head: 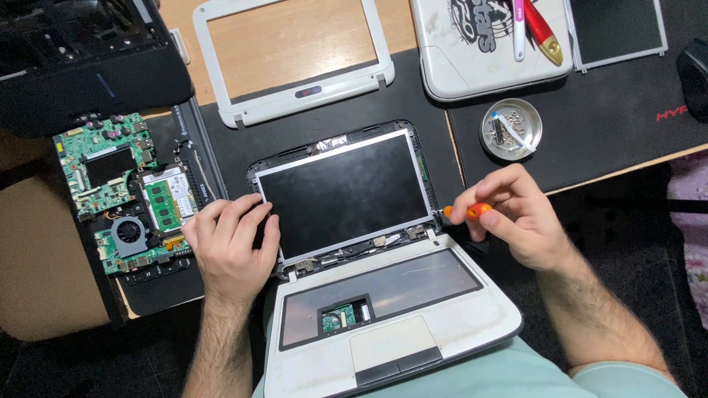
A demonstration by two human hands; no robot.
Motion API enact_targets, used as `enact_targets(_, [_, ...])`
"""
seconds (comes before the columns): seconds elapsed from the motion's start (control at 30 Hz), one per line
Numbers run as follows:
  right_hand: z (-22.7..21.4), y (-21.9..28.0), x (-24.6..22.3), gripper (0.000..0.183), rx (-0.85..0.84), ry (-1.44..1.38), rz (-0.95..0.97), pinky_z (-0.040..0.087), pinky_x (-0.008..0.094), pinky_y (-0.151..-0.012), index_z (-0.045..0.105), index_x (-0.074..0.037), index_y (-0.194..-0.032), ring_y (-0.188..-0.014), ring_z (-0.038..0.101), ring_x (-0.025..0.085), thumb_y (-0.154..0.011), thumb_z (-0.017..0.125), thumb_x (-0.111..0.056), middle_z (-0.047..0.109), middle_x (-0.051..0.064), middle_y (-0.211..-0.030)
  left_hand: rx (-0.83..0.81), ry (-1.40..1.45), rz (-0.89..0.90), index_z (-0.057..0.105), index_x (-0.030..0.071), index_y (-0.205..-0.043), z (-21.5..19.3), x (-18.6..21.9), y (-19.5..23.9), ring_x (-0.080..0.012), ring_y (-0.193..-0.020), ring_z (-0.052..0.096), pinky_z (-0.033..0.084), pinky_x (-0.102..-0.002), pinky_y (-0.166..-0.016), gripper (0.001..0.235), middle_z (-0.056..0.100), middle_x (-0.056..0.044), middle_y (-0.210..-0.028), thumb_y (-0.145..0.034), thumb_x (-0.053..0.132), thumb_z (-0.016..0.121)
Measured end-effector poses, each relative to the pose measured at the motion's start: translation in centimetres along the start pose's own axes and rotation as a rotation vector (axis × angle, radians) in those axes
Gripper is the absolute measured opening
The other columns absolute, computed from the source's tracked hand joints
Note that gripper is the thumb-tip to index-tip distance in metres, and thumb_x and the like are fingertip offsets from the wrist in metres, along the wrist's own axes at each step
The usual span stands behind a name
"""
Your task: The person uses a screwdriver to remove screws from the bezel and screen of a white laptop. They then lift off the bezel, unscrew the screen, disconnect the ribbon cable, and remove the screen from the laptop body.
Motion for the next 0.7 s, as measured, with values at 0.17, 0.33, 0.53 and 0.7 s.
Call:
enact_targets(0.17, [0.6,-1.6,-0.8,0.019,-0.018,0.054,-0.007,0.06,0.028,-0.062,0.077,-0.001,-0.122,-0.07,0.07,0.013,-0.11,0.083,-0.014,0.082,0.025,-0.11,-0.003,-0.002,-0.007,0.091,0.019,-0.122,0.0,0.0,-0.1,-0.027,-0.126,0.071,0.046,-0.05,-0.112,0.008,0.087,0.004,-0.132,-0.118,0.026,0.088])
enact_targets(0.33, [0.1,-0.3,1.9,0.053,-0.015,-0.101,0.132,0.063,0.032,-0.068,0.066,0.006,-0.161,-0.08,0.077,0.02,-0.123,0.063,-0.031,0.083,0.028,-0.125,-0.006,0.003,-0.011,0.091,0.019,-0.122,0.0,-0.1,0.0,-0.0274,-0.126,0.071,0.046,-0.051,-0.113,0.009,0.087,0.003,-0.132,-0.118,0.026,0.087])
enact_targets(0.53, [1.2,-1.4,0.4,0.04,-0.06,0.022,0.084,0.058,0.031,-0.06,0.073,0.001,-0.13,-0.07,0.07,0.02,-0.121,0.067,-0.037,0.075,0.026,-0.123,-0.007,0.002,0.001,0.091,0.02,-0.122,0.1,-0.1,0.0,-0.0269,-0.126,0.071,0.046,-0.051,-0.112,0.008,0.086,0.003,-0.133,-0.119,0.026,0.087])
enact_targets(0.7, [0.4,-0.7,2.3,0.058,-0.004,-0.101,0.126,0.06,0.033,-0.072,0.055,0.003,-0.145,-0.078,0.073,0.022,-0.117,0.076,-0.043,0.078,0.03,-0.109,-0.022,0.009,-0.006,0.091,0.019,-0.123,0.3,-0.3,0.1,-0.0275,-0.127,0.071,0.047,-0.052,-0.113,0.011,0.086,0.003,-0.134,-0.119,0.03,0.088])
Point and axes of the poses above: each hand's wrist, its own y-axis away from the middle knuckle, its own z-axis out of the palm, x = y × z, the point moved 9 cm from there along -y, towards the middle knuckle
